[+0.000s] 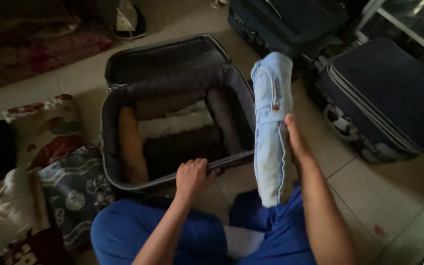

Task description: The person folds clothes including jeans and shirts and packs them into a suitcase on the floor.

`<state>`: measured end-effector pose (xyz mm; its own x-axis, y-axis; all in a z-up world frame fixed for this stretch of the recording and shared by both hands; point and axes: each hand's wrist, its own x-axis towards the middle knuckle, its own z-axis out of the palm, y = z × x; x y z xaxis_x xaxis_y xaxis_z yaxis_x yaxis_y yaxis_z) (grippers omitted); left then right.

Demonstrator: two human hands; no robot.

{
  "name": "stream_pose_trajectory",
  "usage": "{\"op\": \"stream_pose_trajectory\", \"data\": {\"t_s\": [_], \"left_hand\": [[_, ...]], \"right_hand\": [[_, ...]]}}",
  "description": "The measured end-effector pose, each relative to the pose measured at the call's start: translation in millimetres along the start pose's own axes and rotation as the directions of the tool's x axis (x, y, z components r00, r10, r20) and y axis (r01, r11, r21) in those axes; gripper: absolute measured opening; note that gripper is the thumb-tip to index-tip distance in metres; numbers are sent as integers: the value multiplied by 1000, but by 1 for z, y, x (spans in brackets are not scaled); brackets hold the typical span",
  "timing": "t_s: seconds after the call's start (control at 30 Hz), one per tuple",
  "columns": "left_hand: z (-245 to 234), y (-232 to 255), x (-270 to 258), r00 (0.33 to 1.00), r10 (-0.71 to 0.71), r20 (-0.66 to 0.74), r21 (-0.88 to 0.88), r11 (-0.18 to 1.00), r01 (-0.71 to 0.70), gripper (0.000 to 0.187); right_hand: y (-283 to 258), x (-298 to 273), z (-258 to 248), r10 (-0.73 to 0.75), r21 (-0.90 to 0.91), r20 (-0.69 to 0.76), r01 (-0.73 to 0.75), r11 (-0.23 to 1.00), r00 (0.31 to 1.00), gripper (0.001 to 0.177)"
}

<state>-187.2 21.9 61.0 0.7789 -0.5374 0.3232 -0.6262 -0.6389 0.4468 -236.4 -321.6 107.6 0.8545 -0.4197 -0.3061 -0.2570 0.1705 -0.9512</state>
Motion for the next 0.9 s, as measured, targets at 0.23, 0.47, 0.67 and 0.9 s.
{"op": "stream_pose_trajectory", "data": {"t_s": [0.23, 0.47, 0.67, 0.9], "left_hand": [[46, -36, 70, 922, -84, 377, 110, 993, 45, 48], [197, -50, 176, 915, 237, 328, 20, 966, -258, 51], [265, -81, 204, 884, 342, 318, 76, 921, -383, 69], [190, -76, 217, 631, 259, 731, 146, 844, -516, 51]], "right_hand": [[-63, 22, 25, -75, -21, -65, 73, 997, 995, 98], [-70, 92, 82, -453, -244, -221, 401, 883, 863, 104], [-58, 142, 101, -436, -333, -37, 400, 854, 899, 105], [-8, 168, 103, -405, -788, -28, 230, 572, 914, 104]]}}
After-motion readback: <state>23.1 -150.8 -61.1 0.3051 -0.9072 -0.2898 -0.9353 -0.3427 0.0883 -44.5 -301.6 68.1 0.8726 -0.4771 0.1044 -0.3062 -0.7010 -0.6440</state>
